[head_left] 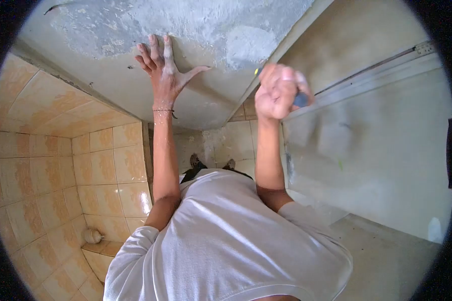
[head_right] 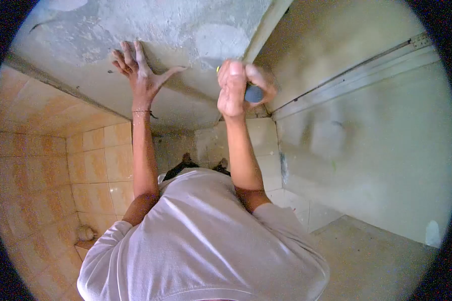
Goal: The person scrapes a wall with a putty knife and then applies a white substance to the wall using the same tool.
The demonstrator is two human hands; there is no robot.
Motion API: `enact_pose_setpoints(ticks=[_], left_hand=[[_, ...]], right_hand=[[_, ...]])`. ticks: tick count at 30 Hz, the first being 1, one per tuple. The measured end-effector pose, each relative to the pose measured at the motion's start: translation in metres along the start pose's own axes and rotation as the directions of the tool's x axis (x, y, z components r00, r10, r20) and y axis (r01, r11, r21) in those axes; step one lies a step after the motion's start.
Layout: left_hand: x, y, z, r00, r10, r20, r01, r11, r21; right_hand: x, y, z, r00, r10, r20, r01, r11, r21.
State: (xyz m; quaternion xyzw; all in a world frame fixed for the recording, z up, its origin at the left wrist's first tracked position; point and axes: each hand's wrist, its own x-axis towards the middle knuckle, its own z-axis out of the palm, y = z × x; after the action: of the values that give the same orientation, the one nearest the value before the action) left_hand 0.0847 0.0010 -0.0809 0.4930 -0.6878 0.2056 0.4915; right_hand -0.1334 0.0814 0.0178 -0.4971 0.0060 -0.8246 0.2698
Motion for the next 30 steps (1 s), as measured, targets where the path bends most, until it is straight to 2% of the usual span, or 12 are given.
enact_pose_setpoints(ticks=[4, 7, 9, 11, 13, 15, 17, 20, 22, 25, 26, 30], left_hand=[[-0.002, 0.001, 0.000, 1.000, 0.004, -0.007, -0.004, 1.000, -0.004], [-0.001, 0.003, 0.000, 1.000, 0.010, -0.025, -0.010, 1.000, -0.011], [0.000, 0.003, 0.000, 0.999, 0.014, -0.030, -0.014, 1.000, -0.004], [0.000, 0.001, 0.000, 1.000, 0.013, -0.025, -0.013, 1.000, 0.007], [0.000, 0.003, 0.001, 0.999, 0.012, -0.035, -0.011, 1.000, 0.011], [0.000, 0.004, 0.000, 1.000, 0.009, -0.025, -0.009, 1.000, -0.002], [0.000, 0.004, 0.000, 1.000, 0.006, -0.029, -0.006, 1.000, -0.009], [0.004, 0.001, 0.001, 0.999, 0.014, -0.044, -0.013, 1.000, 0.015], [0.001, 0.003, 0.000, 0.999, 0.014, -0.040, -0.014, 1.000, 0.016], [0.000, 0.006, -0.003, 1.000, -0.016, -0.009, 0.016, 1.000, 0.015], [0.000, 0.007, -0.003, 1.000, -0.012, -0.008, 0.012, 1.000, 0.007], [0.002, 0.008, -0.007, 1.000, -0.022, 0.004, 0.022, 1.000, 0.008]], right_hand=[[0.029, 0.009, -0.026, 0.990, -0.050, 0.134, 0.114, 0.838, -0.534], [0.012, 0.040, -0.071, 0.967, 0.249, 0.052, -0.172, 0.793, -0.585], [0.017, 0.017, -0.050, 0.977, 0.202, 0.066, -0.132, 0.819, -0.559], [0.024, -0.008, -0.035, 0.996, 0.009, -0.093, -0.031, 0.972, -0.235], [0.039, -0.013, -0.043, 0.997, 0.071, 0.038, -0.066, 0.990, -0.126], [0.044, 0.013, -0.066, 0.997, -0.025, 0.071, 0.063, 0.791, -0.609], [0.034, 0.032, -0.100, 0.968, 0.221, 0.120, -0.077, 0.714, -0.696], [0.026, 0.011, -0.074, 0.994, 0.105, -0.012, -0.093, 0.823, -0.560], [0.044, -0.016, -0.057, 0.992, 0.098, 0.079, -0.090, 0.991, -0.101], [0.045, 0.006, -0.073, 0.983, -0.087, 0.160, 0.152, 0.874, -0.461], [0.037, 0.017, -0.070, 0.997, -0.025, 0.071, 0.063, 0.787, -0.614], [0.017, 0.024, -0.077, 0.953, 0.297, -0.058, -0.279, 0.791, -0.545]])
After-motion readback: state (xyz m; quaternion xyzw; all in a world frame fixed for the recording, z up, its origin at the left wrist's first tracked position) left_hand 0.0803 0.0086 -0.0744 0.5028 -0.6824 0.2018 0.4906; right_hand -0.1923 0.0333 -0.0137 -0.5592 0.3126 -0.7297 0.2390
